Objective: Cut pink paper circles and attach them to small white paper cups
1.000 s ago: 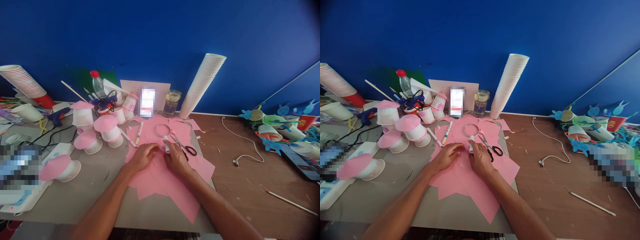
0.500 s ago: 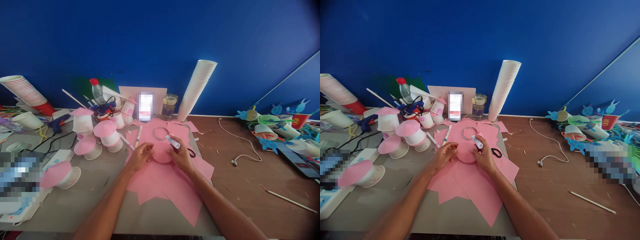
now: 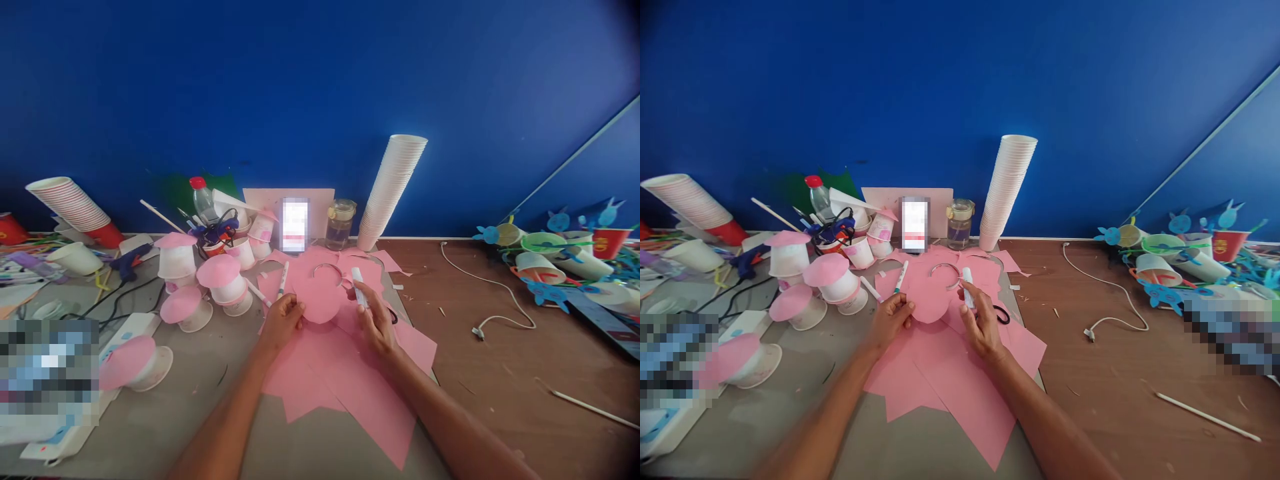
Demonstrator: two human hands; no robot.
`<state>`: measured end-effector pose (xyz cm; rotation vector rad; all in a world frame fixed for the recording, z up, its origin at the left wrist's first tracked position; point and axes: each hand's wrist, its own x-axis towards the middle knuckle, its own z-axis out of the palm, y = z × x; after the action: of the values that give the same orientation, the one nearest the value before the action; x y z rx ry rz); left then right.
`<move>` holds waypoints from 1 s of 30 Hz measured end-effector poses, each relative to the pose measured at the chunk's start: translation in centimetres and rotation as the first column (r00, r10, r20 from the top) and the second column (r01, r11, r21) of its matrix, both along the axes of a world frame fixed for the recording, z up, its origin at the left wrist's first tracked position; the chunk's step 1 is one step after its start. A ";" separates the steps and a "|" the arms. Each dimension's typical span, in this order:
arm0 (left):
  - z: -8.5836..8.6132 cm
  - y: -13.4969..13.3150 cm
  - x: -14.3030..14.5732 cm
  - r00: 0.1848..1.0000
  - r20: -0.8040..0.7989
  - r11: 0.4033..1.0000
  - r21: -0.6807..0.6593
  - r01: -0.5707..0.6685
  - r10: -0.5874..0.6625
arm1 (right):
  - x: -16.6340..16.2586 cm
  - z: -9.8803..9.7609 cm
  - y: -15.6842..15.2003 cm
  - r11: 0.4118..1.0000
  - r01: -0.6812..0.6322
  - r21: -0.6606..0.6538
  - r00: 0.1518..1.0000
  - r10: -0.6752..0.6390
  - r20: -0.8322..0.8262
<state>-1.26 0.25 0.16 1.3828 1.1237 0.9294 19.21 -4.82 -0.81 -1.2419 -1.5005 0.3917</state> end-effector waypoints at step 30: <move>0.1 -0.1 1.4 0.579 0.723 0.857 -0.509 0.078 0.376 | -0.2 0.6 -0.1 0.966 -0.136 0.219 0.934 0.051 0.354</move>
<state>0.18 0.12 0.31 0.3075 0.6697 1.1269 18.96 -4.92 -0.21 -1.0843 -1.8528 0.0467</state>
